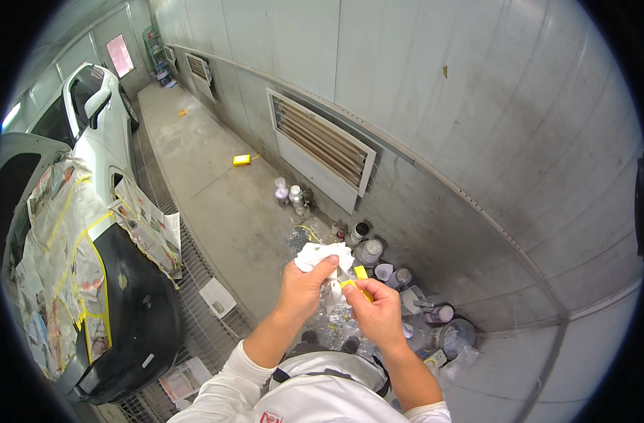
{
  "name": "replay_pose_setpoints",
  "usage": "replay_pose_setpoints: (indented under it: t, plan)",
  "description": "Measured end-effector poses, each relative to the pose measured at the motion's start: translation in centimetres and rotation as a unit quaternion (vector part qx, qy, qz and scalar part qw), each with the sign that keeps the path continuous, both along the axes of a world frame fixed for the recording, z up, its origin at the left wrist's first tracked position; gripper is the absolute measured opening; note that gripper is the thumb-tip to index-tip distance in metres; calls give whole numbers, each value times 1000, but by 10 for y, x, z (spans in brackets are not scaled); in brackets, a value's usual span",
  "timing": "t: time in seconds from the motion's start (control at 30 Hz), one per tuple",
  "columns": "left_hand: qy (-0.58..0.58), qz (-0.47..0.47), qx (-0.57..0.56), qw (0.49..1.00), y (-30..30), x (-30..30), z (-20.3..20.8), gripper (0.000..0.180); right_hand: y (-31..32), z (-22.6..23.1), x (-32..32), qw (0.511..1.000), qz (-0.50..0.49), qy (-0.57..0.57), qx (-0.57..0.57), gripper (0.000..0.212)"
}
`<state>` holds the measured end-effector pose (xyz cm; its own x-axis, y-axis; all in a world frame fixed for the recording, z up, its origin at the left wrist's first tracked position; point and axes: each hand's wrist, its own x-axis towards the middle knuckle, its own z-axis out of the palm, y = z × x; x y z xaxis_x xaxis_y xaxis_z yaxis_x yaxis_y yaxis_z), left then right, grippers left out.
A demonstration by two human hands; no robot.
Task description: The person retrieves a roll of yellow masking tape and a utility knife, then walks to a white car in a paint booth. They apply a strip of yellow masking tape along the front grille area of the car and use the knife to trim the tape edge.
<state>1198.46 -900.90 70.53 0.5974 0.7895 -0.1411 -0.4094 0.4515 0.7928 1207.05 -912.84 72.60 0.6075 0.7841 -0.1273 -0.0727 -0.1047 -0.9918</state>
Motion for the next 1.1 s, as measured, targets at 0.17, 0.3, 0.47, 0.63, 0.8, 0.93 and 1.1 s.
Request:
replay_pose_setpoints:
  t: [0.17,0.3,0.47,0.63,0.8,0.93,1.1]
  plan:
    - [-56,151,-73,984,38,-8,11,20,-5,8,0,998,4,64,0,17]
    - [-89,67,5,994,43,-21,7,36,-7,14,4,992,3,125,24,14]
    - [-170,-145,-27,974,2,-19,-26,47,-1,12,5,983,26,174,43,16]
    - [-119,-209,32,970,6,-23,-44,38,-1,6,8,963,49,263,26,15]
    - [-102,-246,64,962,19,-27,-49,32,-5,0,13,908,109,404,5,16]
    - [-124,-253,88,956,20,-29,-44,34,-9,-9,11,841,185,508,-6,17]
    - [-105,-161,86,978,10,-32,-34,33,-15,-15,10,794,229,561,39,25]
